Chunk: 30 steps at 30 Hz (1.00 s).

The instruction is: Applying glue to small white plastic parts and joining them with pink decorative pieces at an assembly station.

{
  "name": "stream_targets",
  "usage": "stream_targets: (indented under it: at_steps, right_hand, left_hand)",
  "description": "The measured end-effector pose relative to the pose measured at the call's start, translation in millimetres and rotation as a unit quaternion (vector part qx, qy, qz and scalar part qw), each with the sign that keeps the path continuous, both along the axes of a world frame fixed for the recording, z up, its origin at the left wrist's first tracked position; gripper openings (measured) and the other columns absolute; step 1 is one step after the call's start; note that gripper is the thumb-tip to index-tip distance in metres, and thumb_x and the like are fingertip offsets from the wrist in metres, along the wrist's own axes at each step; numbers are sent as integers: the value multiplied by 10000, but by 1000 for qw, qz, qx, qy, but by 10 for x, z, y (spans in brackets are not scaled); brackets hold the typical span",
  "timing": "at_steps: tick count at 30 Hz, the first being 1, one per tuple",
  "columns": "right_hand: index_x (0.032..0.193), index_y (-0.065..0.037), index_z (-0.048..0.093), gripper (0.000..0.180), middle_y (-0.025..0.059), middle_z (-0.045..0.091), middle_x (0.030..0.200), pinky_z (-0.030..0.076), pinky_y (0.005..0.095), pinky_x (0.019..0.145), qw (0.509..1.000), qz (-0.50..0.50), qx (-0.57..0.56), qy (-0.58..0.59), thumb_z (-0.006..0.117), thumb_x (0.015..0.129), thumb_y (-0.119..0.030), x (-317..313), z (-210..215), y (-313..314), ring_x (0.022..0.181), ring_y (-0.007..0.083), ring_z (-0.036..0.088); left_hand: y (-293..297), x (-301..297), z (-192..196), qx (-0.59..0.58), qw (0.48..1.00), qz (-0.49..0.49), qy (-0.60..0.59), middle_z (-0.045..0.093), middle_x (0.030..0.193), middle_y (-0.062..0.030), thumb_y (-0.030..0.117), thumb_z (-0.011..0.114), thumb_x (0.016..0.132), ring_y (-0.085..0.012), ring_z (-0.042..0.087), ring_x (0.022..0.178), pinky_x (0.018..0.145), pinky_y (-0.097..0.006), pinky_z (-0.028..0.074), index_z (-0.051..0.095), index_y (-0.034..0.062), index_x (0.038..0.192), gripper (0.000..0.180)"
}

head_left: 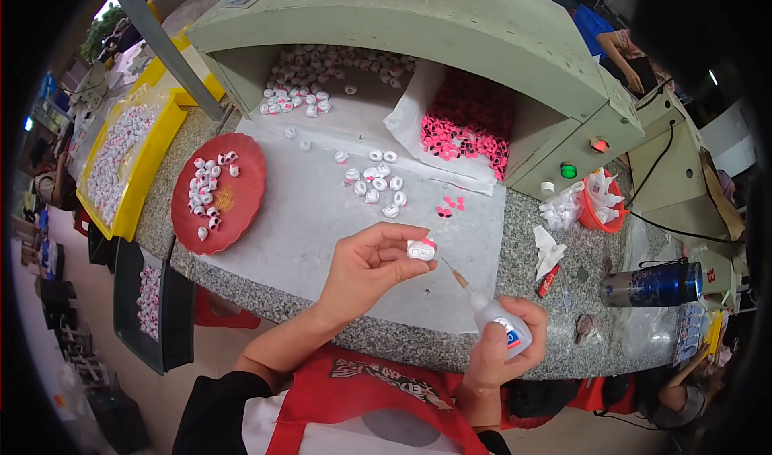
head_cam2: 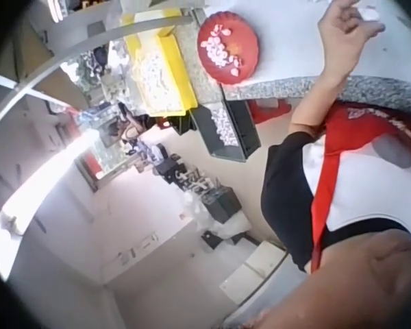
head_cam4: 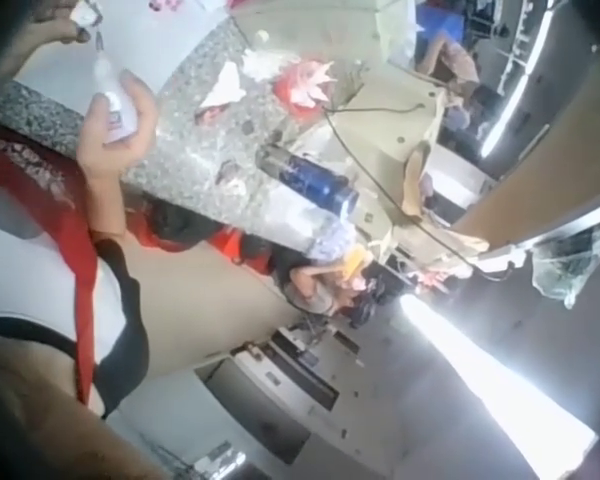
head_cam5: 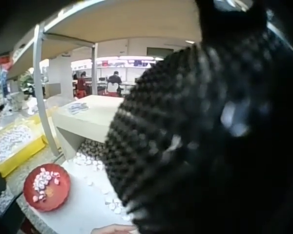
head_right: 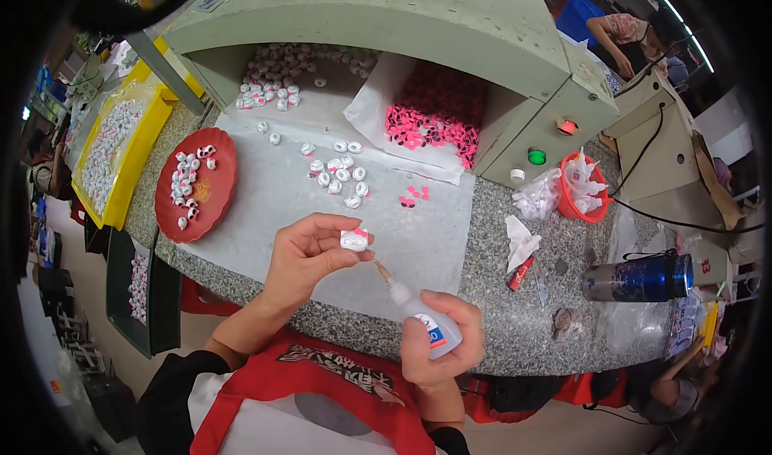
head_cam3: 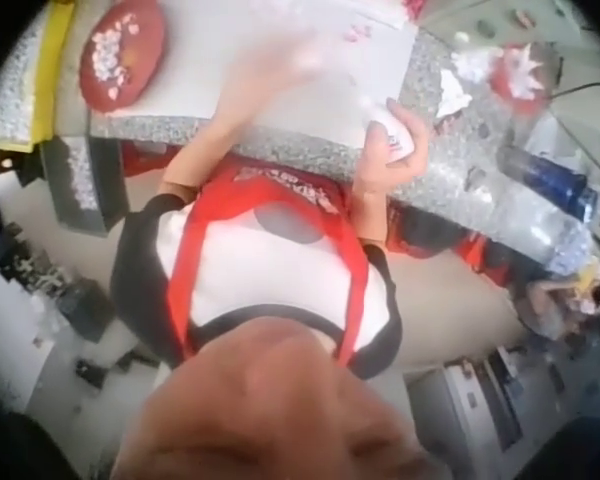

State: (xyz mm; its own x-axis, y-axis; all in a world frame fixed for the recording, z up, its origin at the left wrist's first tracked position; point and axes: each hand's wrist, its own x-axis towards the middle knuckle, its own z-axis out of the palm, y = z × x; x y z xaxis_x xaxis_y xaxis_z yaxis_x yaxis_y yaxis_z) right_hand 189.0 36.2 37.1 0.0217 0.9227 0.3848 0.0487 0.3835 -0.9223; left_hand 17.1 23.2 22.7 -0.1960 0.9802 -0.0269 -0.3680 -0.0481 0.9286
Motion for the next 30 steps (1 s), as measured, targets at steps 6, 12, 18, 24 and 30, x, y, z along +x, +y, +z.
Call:
stream_targets:
  at_steps: [6, 12, 18, 24, 30]
  right_hand:
    - [835, 11, 571, 231, 107, 614, 700, 464, 254, 504, 988, 40, 129, -74, 624, 619, -54, -31, -9, 44, 549, 174, 593]
    - [838, 21, 569, 229, 109, 613, 683, 457, 244, 474, 983, 63, 148, -86, 633, 629, -47, -65, -10, 48, 514, 170, 589]
    - [848, 18, 566, 226, 105, 609, 667, 449, 241, 457, 982, 72, 145, -101, 627, 638, -38, -83, -16, 82, 501, 162, 586]
    - [846, 14, 566, 219, 104, 606, 658, 446, 244, 452, 981, 72, 146, -105, 624, 640, -32, -82, -22, 88, 497, 165, 585]
    - [842, 13, 567, 221, 113, 606, 667, 457, 253, 470, 979, 80, 149, -115, 629, 633, -27, -69, -16, 106, 519, 185, 594]
  left_hand:
    - [-38, 41, 6, 45, 996, 39, 67, 580, 990, -146, -124, 565, 738, -208, 600, 880, 780, -281, 504, 488, -60, 1094, 370]
    - [-48, 36, -29, 57, 990, 57, 114, 540, 1005, -136, -126, 579, 729, -191, 583, 906, 790, -280, 506, 507, -70, 1060, 344]
    - [-42, 41, -10, 81, 985, 62, 140, 530, 1005, -137, -137, 586, 714, -185, 571, 920, 787, -277, 511, 521, -69, 1040, 340]
    - [-27, 48, -29, 87, 981, 65, 162, 528, 991, -136, -136, 590, 708, -184, 570, 909, 778, -274, 517, 533, -64, 1032, 336]
    - [-11, 61, -19, 103, 966, 72, 225, 528, 970, -134, -134, 595, 695, -174, 567, 879, 766, -268, 523, 552, -53, 1022, 340]
